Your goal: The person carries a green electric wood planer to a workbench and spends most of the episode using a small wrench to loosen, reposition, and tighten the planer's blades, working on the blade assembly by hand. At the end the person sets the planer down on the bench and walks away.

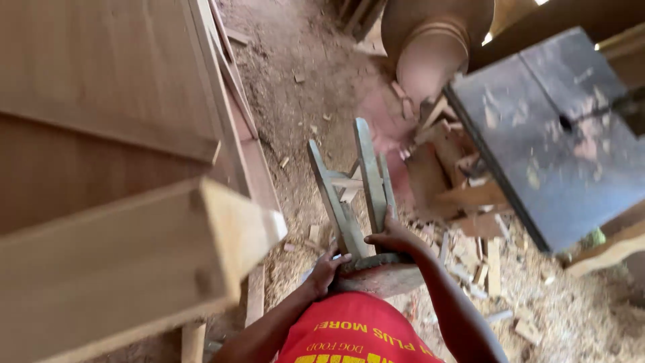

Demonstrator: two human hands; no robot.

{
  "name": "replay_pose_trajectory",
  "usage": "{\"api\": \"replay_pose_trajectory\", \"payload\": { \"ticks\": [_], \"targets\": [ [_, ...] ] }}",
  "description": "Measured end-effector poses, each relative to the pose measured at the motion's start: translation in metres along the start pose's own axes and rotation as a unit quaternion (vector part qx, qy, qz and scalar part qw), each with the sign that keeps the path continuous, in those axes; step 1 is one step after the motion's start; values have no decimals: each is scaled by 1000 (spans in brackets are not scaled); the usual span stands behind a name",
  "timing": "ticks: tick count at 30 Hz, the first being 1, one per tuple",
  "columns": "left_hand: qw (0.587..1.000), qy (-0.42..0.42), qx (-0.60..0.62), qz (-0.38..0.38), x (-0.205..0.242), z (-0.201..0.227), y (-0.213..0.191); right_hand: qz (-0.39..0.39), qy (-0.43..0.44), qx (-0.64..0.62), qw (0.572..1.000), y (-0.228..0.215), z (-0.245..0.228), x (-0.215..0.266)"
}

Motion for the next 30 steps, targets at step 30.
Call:
{"api": "replay_pose_trajectory", "payload": {
  "ticks": [30],
  "targets": [
    [922,287,-207,159,-549,493,-12,-77,-44,-35,995,-434,-214,-625]
  ]
}}
Point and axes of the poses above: each hand's wrist, its own x-axis away from the middle knuckle, its own y-axis out of the palm, z = x × y, the point moved 3 cm from there along -x, towards the middle knuckle, and after that the axes turned 8 degrees about x, right-handed, at the moved point
